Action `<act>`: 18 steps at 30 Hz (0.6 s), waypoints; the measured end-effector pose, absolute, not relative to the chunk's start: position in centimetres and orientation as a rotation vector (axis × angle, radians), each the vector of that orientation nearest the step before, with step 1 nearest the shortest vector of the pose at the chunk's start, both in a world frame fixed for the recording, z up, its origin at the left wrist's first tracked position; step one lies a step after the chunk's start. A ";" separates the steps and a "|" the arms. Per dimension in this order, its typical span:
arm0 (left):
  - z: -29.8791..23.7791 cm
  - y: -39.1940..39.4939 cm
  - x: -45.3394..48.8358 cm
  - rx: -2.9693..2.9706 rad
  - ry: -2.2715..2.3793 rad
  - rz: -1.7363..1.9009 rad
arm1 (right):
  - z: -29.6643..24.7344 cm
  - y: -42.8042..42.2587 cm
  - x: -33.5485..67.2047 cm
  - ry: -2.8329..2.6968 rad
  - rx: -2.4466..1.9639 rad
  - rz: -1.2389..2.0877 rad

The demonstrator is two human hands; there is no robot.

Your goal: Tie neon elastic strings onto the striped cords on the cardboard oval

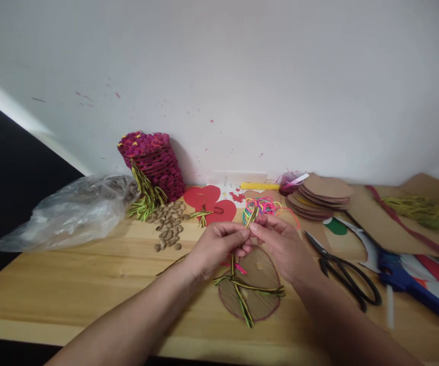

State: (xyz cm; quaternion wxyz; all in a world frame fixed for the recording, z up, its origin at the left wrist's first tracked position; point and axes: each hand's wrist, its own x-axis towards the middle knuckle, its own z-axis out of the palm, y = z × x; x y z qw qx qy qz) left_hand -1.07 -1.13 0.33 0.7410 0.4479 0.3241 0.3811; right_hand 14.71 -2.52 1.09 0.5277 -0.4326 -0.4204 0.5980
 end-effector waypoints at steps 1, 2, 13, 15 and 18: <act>0.3 -1.1 -1.1 0.976 0.705 0.836 | 1.0 -2.5 14.7 -0.995 -1.015 1.442; 0.3 -1.1 -1.0 0.968 0.698 0.837 | 0.9 -2.5 14.7 -0.992 -0.998 1.452; 0.4 -1.2 -1.0 0.939 0.730 0.838 | 0.7 -2.2 15.1 -0.885 -0.974 1.462; 0.6 -1.3 -1.0 0.941 0.749 0.825 | 0.9 -2.0 15.4 -0.832 -0.954 1.465; 0.9 -1.4 -1.0 0.941 0.767 0.796 | 1.4 -1.8 15.8 -0.783 -0.924 1.457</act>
